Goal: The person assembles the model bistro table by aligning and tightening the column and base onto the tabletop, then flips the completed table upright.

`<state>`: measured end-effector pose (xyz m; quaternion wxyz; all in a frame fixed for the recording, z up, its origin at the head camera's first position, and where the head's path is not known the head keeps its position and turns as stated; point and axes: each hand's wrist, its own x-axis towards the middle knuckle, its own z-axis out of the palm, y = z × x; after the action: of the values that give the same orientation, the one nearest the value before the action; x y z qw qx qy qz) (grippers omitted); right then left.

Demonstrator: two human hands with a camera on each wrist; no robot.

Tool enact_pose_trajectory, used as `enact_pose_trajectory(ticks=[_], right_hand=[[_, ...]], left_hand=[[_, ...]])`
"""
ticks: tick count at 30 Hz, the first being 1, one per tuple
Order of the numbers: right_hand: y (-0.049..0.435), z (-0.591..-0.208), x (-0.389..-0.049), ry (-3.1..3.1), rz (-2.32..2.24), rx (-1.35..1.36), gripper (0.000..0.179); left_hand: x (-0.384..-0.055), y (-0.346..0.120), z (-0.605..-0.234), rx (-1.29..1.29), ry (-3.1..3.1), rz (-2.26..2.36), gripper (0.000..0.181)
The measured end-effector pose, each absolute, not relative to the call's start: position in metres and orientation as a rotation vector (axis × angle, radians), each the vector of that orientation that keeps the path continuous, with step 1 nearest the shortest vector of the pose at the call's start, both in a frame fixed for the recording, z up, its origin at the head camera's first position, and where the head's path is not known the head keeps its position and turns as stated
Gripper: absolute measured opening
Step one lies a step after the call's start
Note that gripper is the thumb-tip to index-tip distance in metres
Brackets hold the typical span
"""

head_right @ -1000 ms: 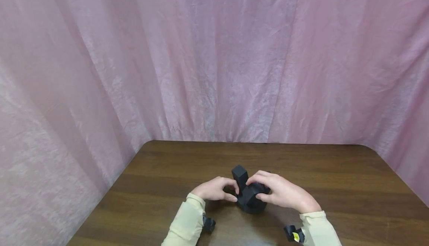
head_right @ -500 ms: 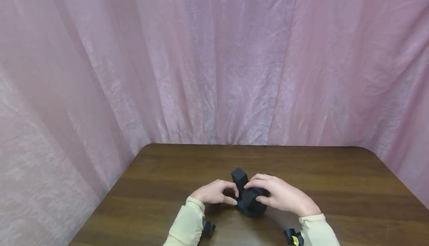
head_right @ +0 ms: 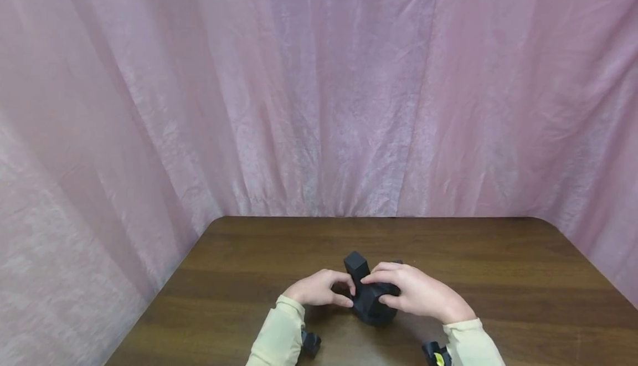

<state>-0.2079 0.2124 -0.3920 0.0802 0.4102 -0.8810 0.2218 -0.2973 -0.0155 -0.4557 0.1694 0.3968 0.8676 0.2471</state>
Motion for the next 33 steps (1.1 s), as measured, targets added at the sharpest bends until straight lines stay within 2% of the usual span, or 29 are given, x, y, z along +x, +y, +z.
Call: enact_pose_trajectory(ticks=[7,14,25,33], right_hand=[[0.2185,-0.3885,-0.2063,-2.895,0.721,1.153,0.058],[0.2195,-0.3878,-0.2077,-2.929,0.818,1.115,0.042],[0.221,-0.3899,-0.2063,-2.949,0.805,1.099,0.043],[0.22,-0.393,-0.2053,-2.702,0.749,1.284,0.044]], left_hand=[[-0.3003,-0.0152,-0.4538,1.152,2.458,0.719,0.017],[-0.3003,-0.0156,-0.4539,1.142,2.458,0.71,0.016],[-0.2971,-0.0156,-0.4577,1.139,2.449,0.725,0.016],[-0.2959,-0.0152,-0.4563,1.127,2.452,0.729,0.017]])
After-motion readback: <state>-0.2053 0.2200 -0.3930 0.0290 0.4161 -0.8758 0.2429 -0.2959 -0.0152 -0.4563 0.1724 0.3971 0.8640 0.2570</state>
